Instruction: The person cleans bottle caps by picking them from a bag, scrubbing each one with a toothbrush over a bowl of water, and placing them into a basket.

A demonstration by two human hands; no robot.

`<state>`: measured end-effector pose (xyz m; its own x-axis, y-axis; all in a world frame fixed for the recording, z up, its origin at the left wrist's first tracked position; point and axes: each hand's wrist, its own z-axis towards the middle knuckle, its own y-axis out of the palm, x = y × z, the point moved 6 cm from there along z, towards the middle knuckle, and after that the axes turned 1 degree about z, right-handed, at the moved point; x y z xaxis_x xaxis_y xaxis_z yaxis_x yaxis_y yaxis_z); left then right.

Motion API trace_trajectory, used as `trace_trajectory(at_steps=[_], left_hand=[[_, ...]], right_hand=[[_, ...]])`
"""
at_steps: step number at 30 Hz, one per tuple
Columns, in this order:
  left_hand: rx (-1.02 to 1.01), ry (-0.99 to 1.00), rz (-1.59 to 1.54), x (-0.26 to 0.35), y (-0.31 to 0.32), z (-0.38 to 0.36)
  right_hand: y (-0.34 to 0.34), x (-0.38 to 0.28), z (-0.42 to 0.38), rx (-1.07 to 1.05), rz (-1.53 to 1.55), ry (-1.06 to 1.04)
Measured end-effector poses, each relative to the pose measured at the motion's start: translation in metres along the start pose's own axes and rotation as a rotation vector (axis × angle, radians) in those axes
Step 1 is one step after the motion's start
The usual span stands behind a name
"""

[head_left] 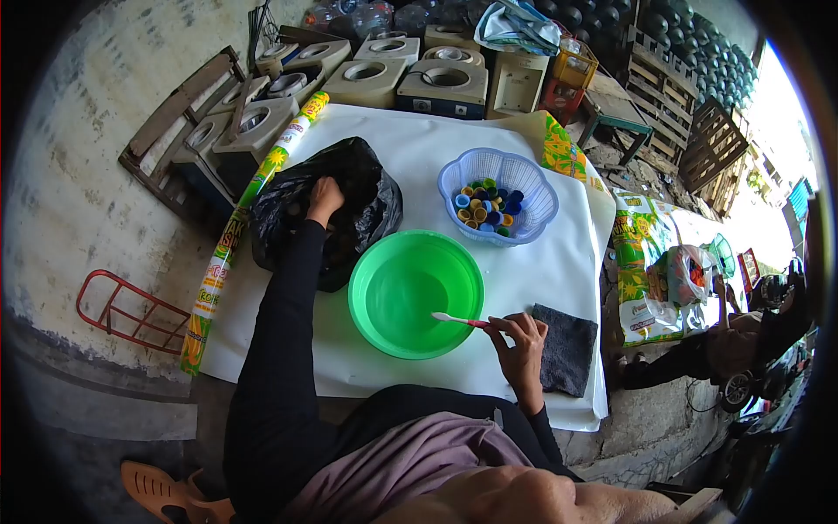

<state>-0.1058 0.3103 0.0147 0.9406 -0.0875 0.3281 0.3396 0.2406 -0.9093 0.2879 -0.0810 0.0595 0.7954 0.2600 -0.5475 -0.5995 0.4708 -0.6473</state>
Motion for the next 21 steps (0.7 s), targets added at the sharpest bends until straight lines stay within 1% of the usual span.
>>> trace_trajectory(at_steps=[3, 4, 7, 8, 11, 12, 15, 16, 19, 20, 21], left_hand=[[0.062, -0.031, -0.026, -0.001, -0.014, -0.007], [0.005, -0.017, 0.004, -0.001, -0.017, -0.009], [-0.074, 0.0, 0.072, -0.007, -0.02, -0.02], [-0.112, 0.035, 0.119, -0.012, -0.018, -0.022], [-0.176, -0.032, 0.102, -0.015, -0.032, -0.035], [-0.256, -0.031, 0.139, -0.02, -0.032, -0.033], [-0.266, -0.03, 0.119, -0.026, -0.036, -0.028], [-0.17, -0.019, 0.13, -0.023, -0.038, -0.029], [-0.003, 0.175, 0.123, -0.02, -0.02, -0.024], [0.095, 0.254, 0.168, -0.021, -0.008, -0.025], [0.054, 0.244, 0.185, -0.021, -0.005, -0.025]], right_hand=[[0.002, 0.002, -0.001, 0.033, 0.012, -0.028], [0.004, 0.005, -0.003, -0.007, 0.013, 0.007], [0.006, 0.006, -0.003, -0.009, 0.014, 0.01], [0.006, 0.006, -0.003, -0.012, 0.011, 0.015], [0.005, 0.005, -0.002, -0.015, 0.013, 0.015], [0.004, 0.003, -0.002, -0.007, 0.005, -0.001], [0.004, 0.003, -0.002, -0.002, -0.007, -0.005], [0.004, 0.004, -0.002, -0.005, -0.008, -0.002], [0.004, 0.003, -0.003, -0.005, -0.014, -0.013], [0.004, 0.002, -0.003, 0.004, -0.021, -0.026], [0.003, 0.001, -0.002, 0.016, -0.029, -0.039]])
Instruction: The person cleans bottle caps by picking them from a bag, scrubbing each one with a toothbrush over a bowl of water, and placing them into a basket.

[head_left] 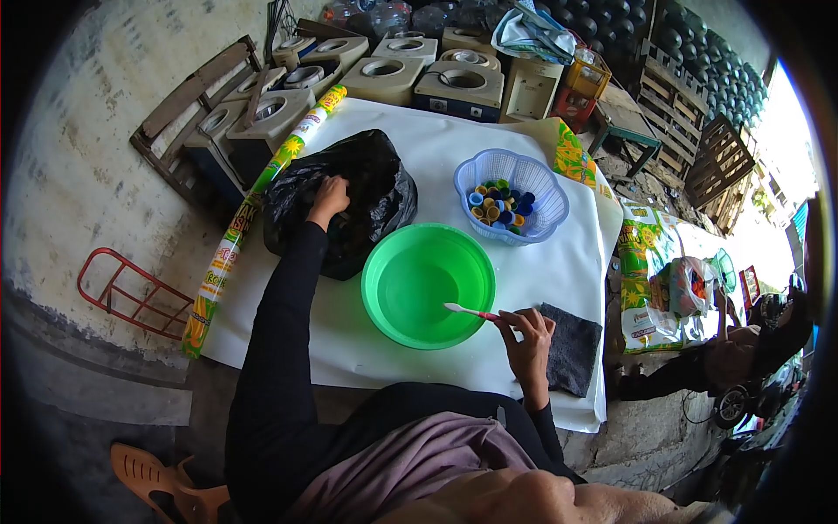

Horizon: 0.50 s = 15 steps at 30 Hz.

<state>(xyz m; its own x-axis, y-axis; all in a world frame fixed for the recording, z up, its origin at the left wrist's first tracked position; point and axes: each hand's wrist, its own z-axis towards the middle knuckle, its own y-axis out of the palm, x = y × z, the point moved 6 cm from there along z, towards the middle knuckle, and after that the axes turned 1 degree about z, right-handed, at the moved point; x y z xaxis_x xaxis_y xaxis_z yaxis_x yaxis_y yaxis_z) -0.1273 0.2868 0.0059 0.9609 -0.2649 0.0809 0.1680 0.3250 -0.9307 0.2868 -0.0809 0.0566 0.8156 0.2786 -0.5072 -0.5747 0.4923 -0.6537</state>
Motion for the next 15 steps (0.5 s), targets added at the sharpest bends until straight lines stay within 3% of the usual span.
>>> trace_trajectory(at_steps=[2, 5, 9, 15], left_hand=[[-0.091, -0.004, 0.024, 0.005, 0.009, 0.002], [0.038, -0.006, -0.045, 0.009, 0.007, -0.001], [-0.051, -0.007, -0.096, 0.01, 0.005, -0.004], [0.167, 0.029, -0.11, 0.006, -0.004, -0.019]], right_hand=[[-0.003, -0.004, 0.004, -0.013, -0.012, -0.01], [-0.009, -0.016, 0.014, -0.031, -0.034, -0.045], [-0.005, -0.028, 0.035, -0.09, -0.046, -0.116], [0.015, -0.038, 0.074, -0.178, -0.075, -0.24]])
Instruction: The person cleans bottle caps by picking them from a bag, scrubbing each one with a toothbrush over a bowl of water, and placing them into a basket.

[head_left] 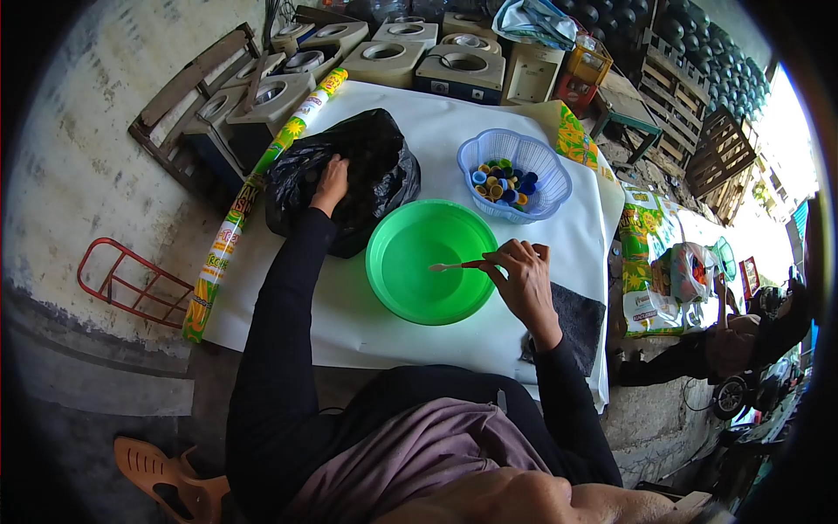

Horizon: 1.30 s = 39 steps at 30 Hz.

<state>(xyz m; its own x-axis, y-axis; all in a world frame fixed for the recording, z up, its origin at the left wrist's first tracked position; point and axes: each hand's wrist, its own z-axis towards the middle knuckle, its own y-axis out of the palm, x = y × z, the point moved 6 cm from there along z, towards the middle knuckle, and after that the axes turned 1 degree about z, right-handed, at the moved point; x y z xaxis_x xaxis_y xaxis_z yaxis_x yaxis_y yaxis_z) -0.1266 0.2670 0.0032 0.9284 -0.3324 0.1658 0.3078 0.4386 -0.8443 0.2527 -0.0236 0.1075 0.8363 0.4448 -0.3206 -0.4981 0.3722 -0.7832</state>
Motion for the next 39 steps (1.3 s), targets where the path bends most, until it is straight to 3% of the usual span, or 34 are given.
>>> trace_trajectory(at_steps=[3, 6, 9, 12, 17, 21, 25, 30, 34, 39], left_hand=[[0.085, 0.064, -0.039, -0.005, -0.005, 0.0], [0.033, -0.123, -0.324, 0.011, -0.041, -0.001], [0.092, -0.194, -0.577, 0.015, -0.07, -0.008], [0.131, -0.17, -0.596, 0.027, -0.102, -0.021], [0.088, -0.31, -0.778, 0.001, -0.084, -0.037], [0.041, -0.321, -1.363, 0.059, -0.102, -0.053], [-0.126, -0.344, -1.418, 0.138, -0.107, -0.091], [-0.163, -0.55, -1.533, 0.187, -0.089, -0.133], [-0.3, -0.639, -1.641, 0.2, -0.078, -0.153], [-0.304, -0.569, -1.626, 0.201, -0.089, -0.158]], right_hand=[[0.017, 0.004, 0.013, -0.028, -0.044, -0.079], [0.033, 0.007, 0.02, -0.146, -0.047, -0.145], [0.036, 0.013, 0.026, -0.074, 0.087, -0.103], [0.038, 0.026, 0.029, -0.064, 0.067, -0.092], [0.034, 0.031, 0.041, -0.069, 0.138, -0.113], [0.02, 0.025, 0.057, -0.133, 0.177, -0.09], [0.013, 0.025, 0.066, -0.072, 0.214, -0.132], [0.004, 0.027, 0.069, -0.082, 0.261, -0.153], [0.004, 0.029, 0.07, -0.065, 0.366, -0.131], [0.029, 0.036, 0.064, -0.147, 0.629, 0.098]])
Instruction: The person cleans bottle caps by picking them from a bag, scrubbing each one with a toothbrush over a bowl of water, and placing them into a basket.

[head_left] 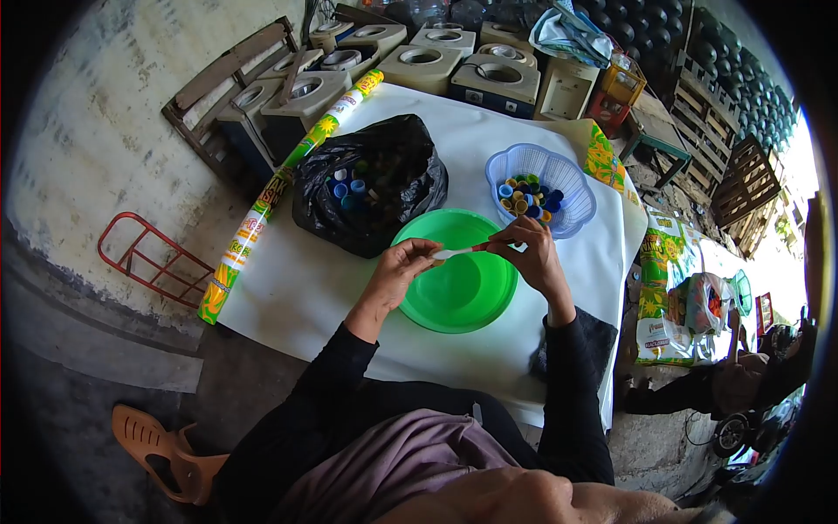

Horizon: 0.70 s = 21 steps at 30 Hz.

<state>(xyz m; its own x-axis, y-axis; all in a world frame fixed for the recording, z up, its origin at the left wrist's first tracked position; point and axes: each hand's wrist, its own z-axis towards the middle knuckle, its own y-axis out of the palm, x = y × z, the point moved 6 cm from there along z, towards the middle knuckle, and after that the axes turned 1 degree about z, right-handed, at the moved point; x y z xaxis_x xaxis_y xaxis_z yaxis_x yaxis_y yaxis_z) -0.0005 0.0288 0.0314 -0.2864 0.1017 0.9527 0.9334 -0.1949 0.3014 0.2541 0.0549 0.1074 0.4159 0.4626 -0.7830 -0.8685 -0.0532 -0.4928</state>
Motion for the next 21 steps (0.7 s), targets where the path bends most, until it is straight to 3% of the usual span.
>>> trace_trajectory(at_steps=[1, 5, 8, 9, 13, 17, 21], left_hand=[[0.008, 0.035, 0.018, 0.003, -0.002, -0.002], [0.036, 0.118, 0.097, 0.014, -0.005, -0.008], [0.035, 0.136, 0.215, 0.016, -0.002, -0.01], [0.03, 0.105, 0.243, 0.014, -0.002, -0.009], [0.068, 0.21, 0.418, 0.011, -0.011, -0.002], [0.066, 0.257, 0.596, 0.011, -0.015, -0.001], [0.081, 0.329, 0.608, 0.014, -0.015, -0.003]], right_hand=[[0.003, 0.006, -0.001, -0.001, 0.016, 0.019], [-0.011, -0.011, -0.003, 0.204, -0.454, -0.168], [0.001, -0.004, -0.001, 0.118, -0.008, -0.036], [0.01, 0.002, -0.001, 0.07, -0.001, -0.112], [0.017, 0.007, -0.005, 0.159, -0.268, -0.094], [0.025, 0.015, -0.005, 0.091, -0.113, -0.061], [0.027, 0.009, -0.006, 0.04, -0.208, -0.083]])
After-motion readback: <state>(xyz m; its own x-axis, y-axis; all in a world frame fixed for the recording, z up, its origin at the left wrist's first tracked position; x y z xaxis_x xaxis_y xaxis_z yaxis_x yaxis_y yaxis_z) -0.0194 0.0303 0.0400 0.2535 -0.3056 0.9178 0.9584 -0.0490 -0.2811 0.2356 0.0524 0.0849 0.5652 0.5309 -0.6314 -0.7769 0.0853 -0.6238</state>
